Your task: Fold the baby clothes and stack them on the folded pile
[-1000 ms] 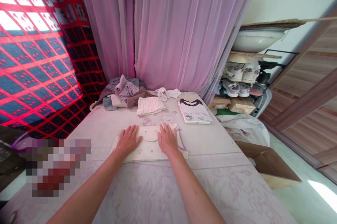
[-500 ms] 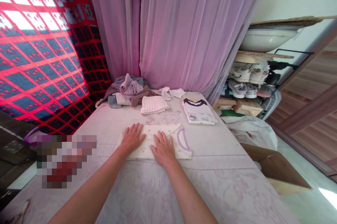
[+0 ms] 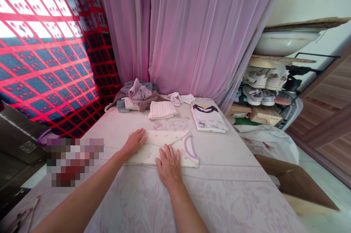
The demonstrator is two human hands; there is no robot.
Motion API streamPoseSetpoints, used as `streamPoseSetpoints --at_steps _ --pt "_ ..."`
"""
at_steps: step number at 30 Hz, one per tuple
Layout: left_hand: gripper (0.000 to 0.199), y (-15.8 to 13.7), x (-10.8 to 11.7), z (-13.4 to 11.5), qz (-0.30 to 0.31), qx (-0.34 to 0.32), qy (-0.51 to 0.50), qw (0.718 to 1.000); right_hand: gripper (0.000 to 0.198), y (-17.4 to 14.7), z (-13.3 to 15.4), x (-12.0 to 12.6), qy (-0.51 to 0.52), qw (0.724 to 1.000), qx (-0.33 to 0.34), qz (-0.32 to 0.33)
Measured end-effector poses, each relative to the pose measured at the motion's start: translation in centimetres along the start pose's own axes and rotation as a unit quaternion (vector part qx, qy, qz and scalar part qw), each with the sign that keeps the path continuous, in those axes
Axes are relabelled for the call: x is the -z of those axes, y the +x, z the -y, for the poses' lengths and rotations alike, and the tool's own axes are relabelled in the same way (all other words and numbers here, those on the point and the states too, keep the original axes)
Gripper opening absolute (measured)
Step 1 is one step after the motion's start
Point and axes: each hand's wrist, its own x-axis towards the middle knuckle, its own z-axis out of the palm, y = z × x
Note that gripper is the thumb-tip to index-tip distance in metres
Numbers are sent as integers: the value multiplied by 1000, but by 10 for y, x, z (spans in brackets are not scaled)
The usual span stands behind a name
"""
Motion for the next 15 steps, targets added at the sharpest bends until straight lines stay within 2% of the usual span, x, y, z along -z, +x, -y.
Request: streamPoseSetpoints --at_steps 3,6,10,15 --pt "44 -8 16 14 -40 47 -12 998 46 1 0 1 5 1000 -3 0" --pt "44 -16 31 32 -54 128 -33 990 46 0 0 1 6 1000 -4 4" --pt "38 -16 42 50 -8 228 -92 969 46 0 1 2 2 1000 -2 10" --pt "30 -7 50 56 62 281 -168 943 46 0 1 1 -6 1000 -9 17"
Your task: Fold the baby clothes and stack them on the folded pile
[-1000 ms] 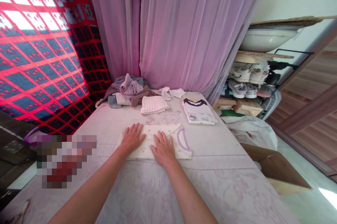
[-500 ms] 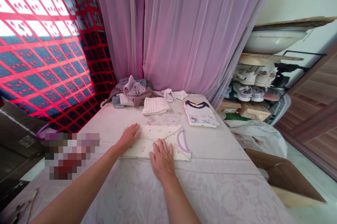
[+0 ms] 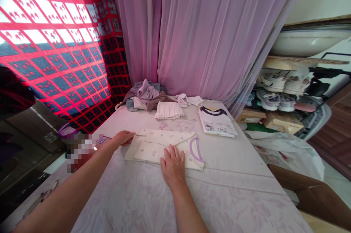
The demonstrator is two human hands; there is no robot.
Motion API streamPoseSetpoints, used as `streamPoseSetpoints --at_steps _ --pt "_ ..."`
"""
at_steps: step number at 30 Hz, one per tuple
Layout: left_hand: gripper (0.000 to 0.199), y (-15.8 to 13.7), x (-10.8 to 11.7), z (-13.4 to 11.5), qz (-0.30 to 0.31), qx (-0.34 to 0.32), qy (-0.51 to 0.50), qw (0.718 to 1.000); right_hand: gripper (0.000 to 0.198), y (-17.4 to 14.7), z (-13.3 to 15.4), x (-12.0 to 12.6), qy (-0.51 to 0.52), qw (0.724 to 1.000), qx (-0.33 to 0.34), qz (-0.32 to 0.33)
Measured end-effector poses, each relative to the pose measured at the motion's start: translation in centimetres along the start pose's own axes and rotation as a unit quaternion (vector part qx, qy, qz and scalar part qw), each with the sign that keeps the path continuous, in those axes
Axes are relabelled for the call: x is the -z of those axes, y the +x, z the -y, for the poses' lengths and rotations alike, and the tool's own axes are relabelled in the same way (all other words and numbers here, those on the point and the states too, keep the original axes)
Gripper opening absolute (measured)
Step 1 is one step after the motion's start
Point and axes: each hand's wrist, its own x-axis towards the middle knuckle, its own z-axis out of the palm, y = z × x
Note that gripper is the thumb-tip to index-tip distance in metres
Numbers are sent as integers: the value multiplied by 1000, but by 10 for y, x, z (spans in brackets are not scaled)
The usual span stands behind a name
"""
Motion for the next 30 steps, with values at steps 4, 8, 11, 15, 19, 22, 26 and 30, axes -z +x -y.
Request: streamPoseSetpoints --at_steps 4,8,11,15,19,22,26,30 --pt "38 2 1 -5 41 26 -9 999 45 -1 -1 0 0 1000 4 -1" --pt "34 -2 -5 -6 35 12 -25 999 46 -1 -1 0 3 1000 7 0" --pt "32 -6 -11 -4 3 -10 -43 999 45 -1 -2 0 4 1000 5 1" --pt "45 -6 -18 -2 -24 -12 -60 998 45 -1 -2 -2 4 1000 9 -1" --pt "48 2 -23 -1 -48 9 -53 997 45 0 -2 -1 1 1000 9 -3" --pt "36 8 -25 -1 -68 16 -44 997 45 -1 -2 -1 -2 1000 7 -4" --pt "24 9 -26 -2 -78 11 -56 995 45 -1 -3 -2 -3 1000 9 -7" --pt "28 0 -23 -2 -44 0 -112 993 45 0 -3 -4 -4 1000 8 -9"
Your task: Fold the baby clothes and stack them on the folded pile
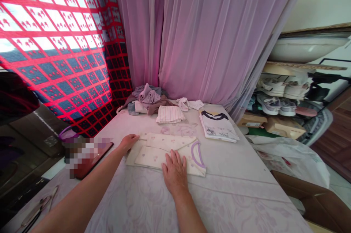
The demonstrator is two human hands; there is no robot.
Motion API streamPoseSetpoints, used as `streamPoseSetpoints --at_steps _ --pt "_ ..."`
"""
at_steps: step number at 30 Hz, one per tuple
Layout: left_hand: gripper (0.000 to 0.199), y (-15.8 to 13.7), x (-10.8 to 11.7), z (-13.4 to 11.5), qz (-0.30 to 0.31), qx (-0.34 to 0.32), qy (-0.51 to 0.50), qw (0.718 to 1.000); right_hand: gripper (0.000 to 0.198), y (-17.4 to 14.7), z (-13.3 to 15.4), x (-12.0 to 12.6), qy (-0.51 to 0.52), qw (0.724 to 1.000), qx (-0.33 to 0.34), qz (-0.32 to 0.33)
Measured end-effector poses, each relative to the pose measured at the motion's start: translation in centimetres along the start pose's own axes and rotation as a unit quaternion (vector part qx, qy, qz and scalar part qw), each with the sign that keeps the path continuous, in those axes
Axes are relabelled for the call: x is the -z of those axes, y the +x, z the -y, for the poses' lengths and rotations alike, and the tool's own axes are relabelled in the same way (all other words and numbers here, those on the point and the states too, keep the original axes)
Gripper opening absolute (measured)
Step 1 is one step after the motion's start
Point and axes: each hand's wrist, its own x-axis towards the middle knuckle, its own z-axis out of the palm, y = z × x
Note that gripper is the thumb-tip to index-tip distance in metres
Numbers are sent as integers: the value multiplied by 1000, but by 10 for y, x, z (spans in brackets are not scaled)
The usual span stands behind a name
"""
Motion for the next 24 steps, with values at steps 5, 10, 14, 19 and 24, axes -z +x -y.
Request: streamPoseSetpoints --at_steps 5,10,14,19,24 --pt "46 -15 18 -1 123 14 -103 987 46 -1 1 0 -2 1000 -2 -5" --pt "57 -24 30 1 197 18 -160 967 48 4 13 3 0 999 22 -25" --pt "52 -25 27 4 237 29 -229 944 51 23 36 0 47 997 47 -33" --pt "44 -27 21 6 235 44 -303 923 54 64 72 -5 181 983 21 -18" --pt "41 -31 16 -3 244 39 -330 911 59 92 95 1 312 946 -75 55"
